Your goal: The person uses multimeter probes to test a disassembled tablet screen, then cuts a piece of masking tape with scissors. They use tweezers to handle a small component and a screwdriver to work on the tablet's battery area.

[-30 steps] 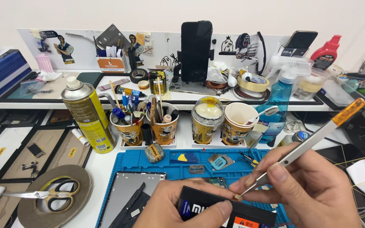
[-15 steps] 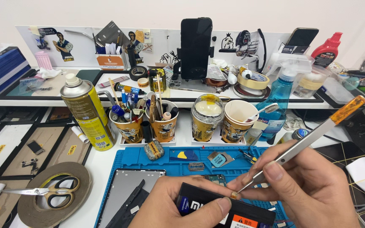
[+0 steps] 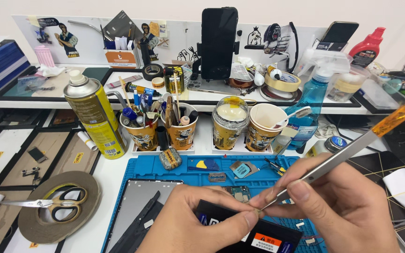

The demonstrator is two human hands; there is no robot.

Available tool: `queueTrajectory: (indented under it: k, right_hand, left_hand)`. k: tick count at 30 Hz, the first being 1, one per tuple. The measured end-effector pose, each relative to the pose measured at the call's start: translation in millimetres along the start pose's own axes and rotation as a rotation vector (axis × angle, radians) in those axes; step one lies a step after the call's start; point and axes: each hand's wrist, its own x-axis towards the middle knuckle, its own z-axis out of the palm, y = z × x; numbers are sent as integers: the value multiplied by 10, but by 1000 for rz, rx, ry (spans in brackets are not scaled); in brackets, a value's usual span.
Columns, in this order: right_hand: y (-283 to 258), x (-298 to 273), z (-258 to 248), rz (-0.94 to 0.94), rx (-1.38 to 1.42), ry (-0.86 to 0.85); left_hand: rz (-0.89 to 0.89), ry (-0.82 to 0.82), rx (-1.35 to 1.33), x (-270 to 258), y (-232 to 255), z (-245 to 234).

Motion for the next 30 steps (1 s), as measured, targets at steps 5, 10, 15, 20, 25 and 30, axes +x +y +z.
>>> queueTrajectory:
  k: [5,10,15,20,25,30]
  right_hand:
    - [-13,-55,12,-7,-113,-20]
    - [-19,-70,26,6,-142,1]
    - [12,-45,51,23,-96,27]
    - [-304,61,323,336,188,283]
    - [-76,115,139,123,166,217]
    - [60,157,69,-17,174,42]
  left_hand:
    - [11,32,3,61,-117,19]
    - [-3,55,65,52,-88,9]
    - [118,41,59,83,-188,-19]
    - [114,72,29,64,-161,-2]
    - [-25,43,18,53,-19,-24]
    - [-179,59,6,73,81,-42]
